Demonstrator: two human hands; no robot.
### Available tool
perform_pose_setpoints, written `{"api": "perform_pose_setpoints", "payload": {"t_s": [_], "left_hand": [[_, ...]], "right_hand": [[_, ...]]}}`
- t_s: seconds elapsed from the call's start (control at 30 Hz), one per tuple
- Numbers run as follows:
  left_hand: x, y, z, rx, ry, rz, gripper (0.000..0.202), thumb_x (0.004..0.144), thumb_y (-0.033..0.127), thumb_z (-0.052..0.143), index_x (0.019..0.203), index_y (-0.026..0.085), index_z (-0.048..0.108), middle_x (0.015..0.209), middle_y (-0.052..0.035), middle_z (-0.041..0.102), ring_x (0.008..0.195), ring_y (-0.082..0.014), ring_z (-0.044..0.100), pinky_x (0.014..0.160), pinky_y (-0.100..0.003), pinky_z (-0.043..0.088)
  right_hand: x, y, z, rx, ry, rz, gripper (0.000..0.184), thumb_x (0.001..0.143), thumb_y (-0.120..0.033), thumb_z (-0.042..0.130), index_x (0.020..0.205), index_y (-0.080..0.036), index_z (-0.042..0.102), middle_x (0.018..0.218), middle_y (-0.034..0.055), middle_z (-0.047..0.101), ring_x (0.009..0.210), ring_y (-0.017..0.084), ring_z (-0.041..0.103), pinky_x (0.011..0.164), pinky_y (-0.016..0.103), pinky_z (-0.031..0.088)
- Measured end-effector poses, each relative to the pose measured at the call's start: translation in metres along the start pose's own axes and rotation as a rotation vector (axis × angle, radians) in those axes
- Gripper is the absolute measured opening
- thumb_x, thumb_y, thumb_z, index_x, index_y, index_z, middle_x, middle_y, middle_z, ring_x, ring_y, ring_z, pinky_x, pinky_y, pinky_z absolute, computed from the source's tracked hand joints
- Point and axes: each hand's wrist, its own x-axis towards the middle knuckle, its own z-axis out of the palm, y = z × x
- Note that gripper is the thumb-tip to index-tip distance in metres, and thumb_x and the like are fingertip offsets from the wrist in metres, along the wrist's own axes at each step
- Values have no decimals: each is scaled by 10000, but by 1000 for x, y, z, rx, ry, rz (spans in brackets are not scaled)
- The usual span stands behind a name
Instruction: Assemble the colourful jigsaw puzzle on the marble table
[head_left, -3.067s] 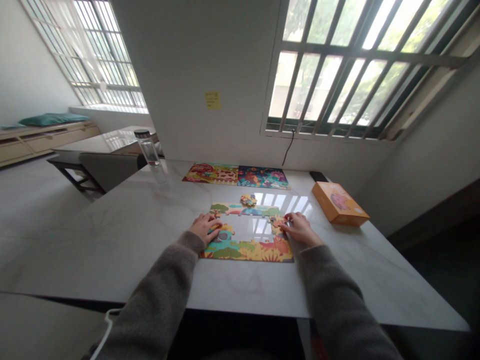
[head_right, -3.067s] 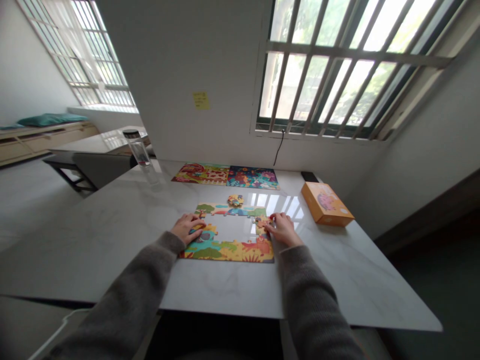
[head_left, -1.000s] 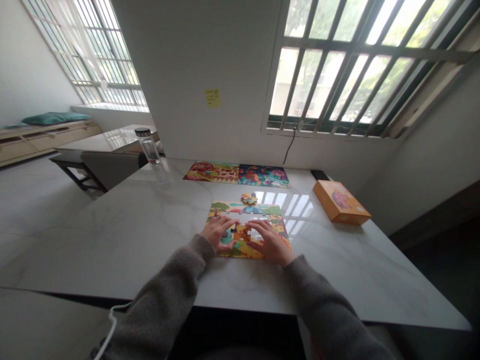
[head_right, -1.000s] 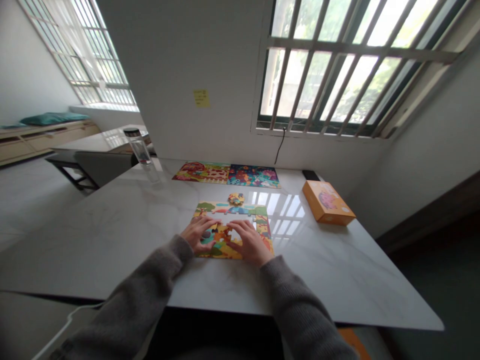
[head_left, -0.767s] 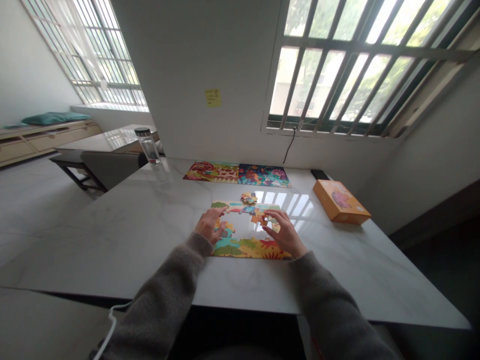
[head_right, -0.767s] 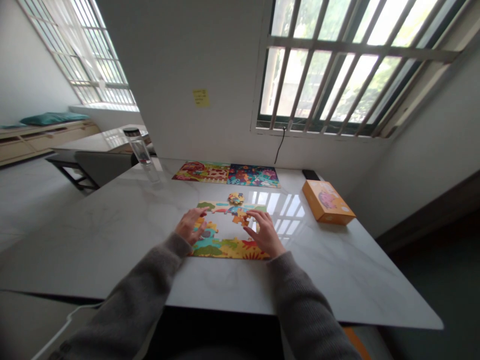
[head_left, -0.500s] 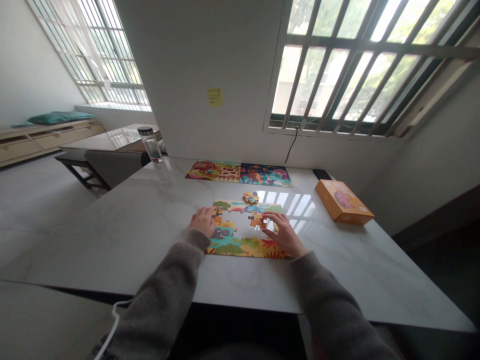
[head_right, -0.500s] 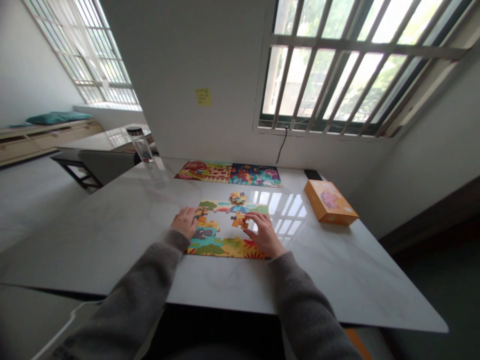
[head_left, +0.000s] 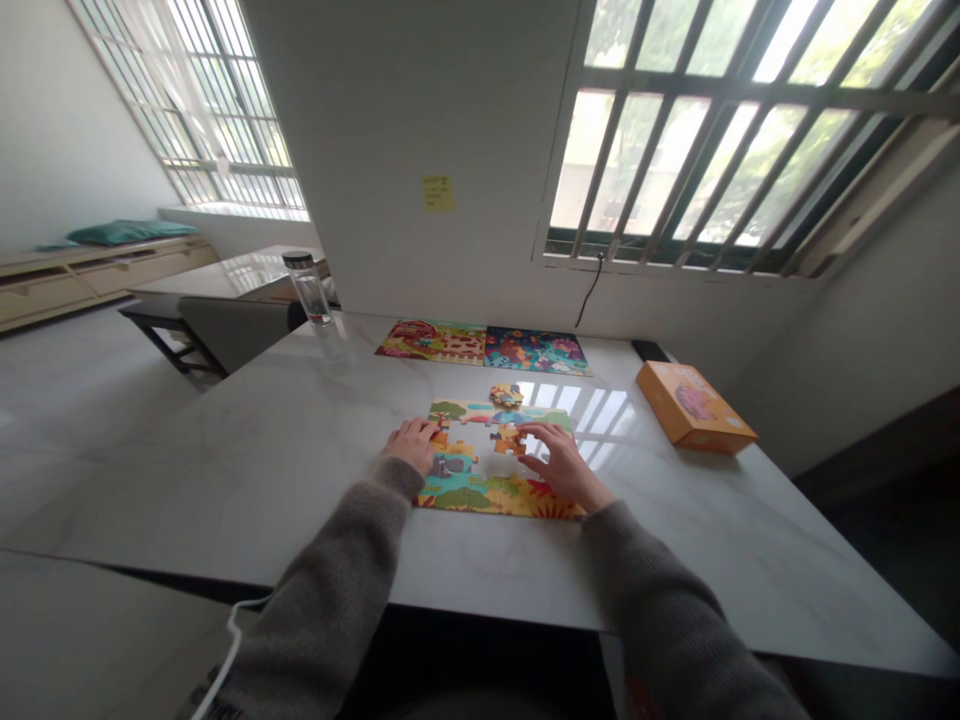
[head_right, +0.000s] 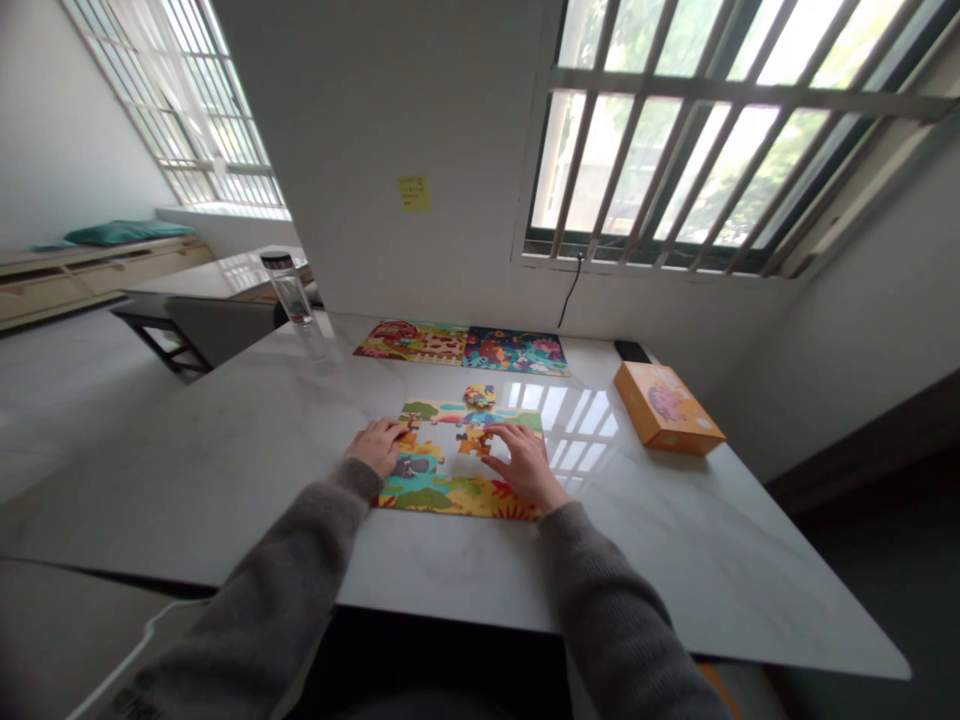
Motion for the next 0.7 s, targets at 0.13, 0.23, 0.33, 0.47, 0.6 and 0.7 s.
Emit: {"api": "perform_pose_setpoints", "payload": {"t_s": [0.13, 0.23, 0.33, 0.47, 0.6, 0.7], "left_hand": [[2, -3, 2, -58, 1, 30, 398, 879, 93, 472, 1189, 225, 686, 1293, -84, 640, 1193, -269, 552, 989, -409, 490], [3, -4, 2, -68, -1, 36, 398, 877, 101, 473, 1194, 212, 688, 1297, -85, 644, 1184, -266, 562, 988, -399, 496], [2, -4, 1, -62, 2, 44, 389, 884, 116, 467, 1196, 205, 682, 1296, -83, 645, 1191, -262, 562, 996, -400, 492], [-1, -1, -2, -40, -2, 45, 358, 901, 159, 482, 1200, 215, 671, 1287, -83, 641, 1204, -269, 555, 983, -418, 492], [-3, 4, -6, -11, -17, 44, 342, 913, 224, 525, 1228, 233, 659, 1281, -81, 629, 1204, -284, 549, 980, -442, 486], [-4, 6, -8, 2, -31, 39, 354, 924, 265, 539, 1262, 250, 643, 1283, -78, 622, 1206, -287, 543, 983, -454, 477]], "right_hand": [[23, -8, 16, 6, -98, -97, 372, 906, -320, 709, 1266, -271, 632, 1288, 79, 660, 1172, 270, 577, 1012, 447, 456], [41, -19, 31, -20, -141, -123, 324, 922, -315, 696, 1242, -280, 658, 1285, 82, 650, 1171, 263, 575, 1030, 451, 428], [55, -29, 44, -68, -136, -90, 312, 923, -298, 699, 1234, -301, 675, 1293, 75, 638, 1178, 268, 566, 1025, 452, 408], [65, -34, 60, -109, -152, -64, 309, 914, -293, 713, 1222, -323, 702, 1295, 67, 633, 1163, 272, 557, 998, 436, 404], [67, -32, 69, -124, -178, -37, 257, 922, -287, 701, 1171, -340, 734, 1300, 49, 636, 1158, 269, 549, 984, 424, 393], [67, -32, 71, -110, -205, -15, 242, 935, -288, 681, 1164, -341, 739, 1290, 37, 651, 1158, 265, 546, 978, 416, 387]]}}
